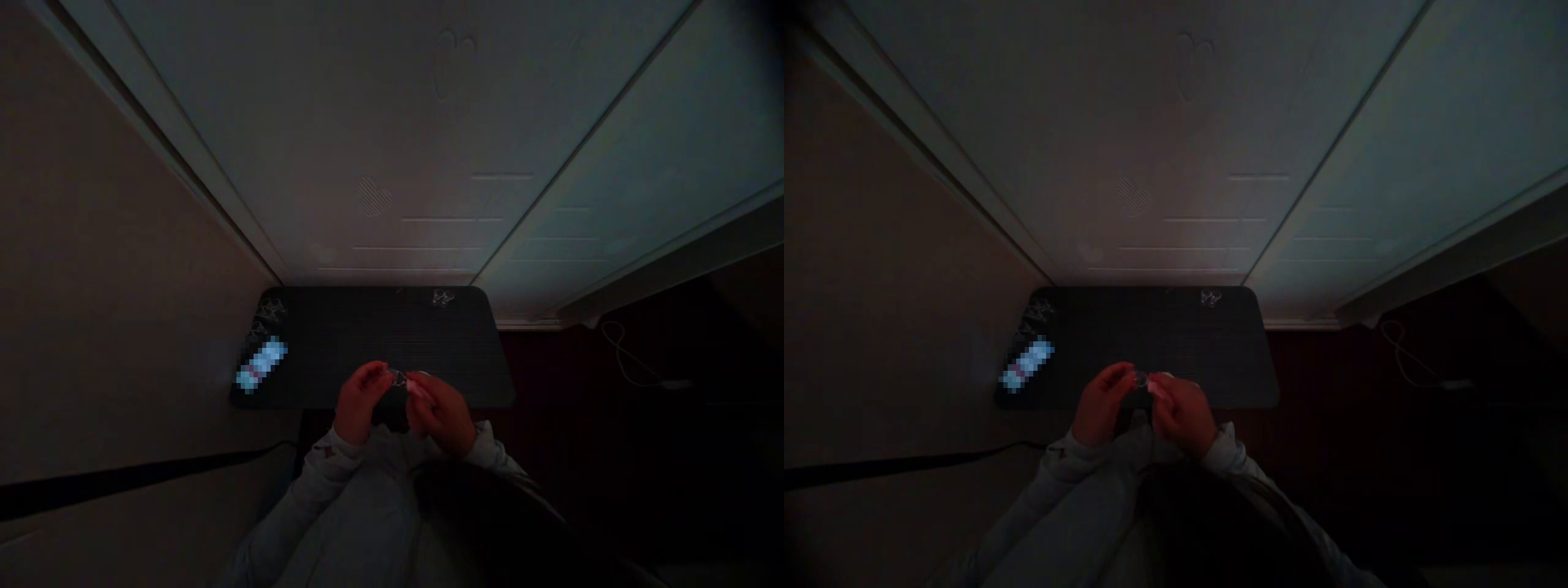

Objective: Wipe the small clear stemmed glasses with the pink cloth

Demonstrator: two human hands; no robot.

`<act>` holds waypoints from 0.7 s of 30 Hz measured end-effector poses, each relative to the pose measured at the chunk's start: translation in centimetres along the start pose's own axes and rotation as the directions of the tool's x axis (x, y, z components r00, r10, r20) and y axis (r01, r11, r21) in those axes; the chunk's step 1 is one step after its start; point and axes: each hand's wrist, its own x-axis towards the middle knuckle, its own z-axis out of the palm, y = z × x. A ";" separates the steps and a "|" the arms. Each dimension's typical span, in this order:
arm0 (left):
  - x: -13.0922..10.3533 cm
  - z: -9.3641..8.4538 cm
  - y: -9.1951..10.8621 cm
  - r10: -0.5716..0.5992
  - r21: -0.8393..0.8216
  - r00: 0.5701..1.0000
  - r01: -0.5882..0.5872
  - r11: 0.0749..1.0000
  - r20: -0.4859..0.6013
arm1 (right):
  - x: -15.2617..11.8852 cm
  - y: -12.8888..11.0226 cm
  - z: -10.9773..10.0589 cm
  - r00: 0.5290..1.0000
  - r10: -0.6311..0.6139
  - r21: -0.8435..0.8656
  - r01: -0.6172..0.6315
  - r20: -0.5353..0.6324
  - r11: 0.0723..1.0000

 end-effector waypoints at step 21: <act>-1.7 0.0 0.9 0.359 0.307 0.898 -0.427 0.851 0.254 | 0.5 0.4 0.2 0.981 0.078 0.127 -0.101 0.175 0.987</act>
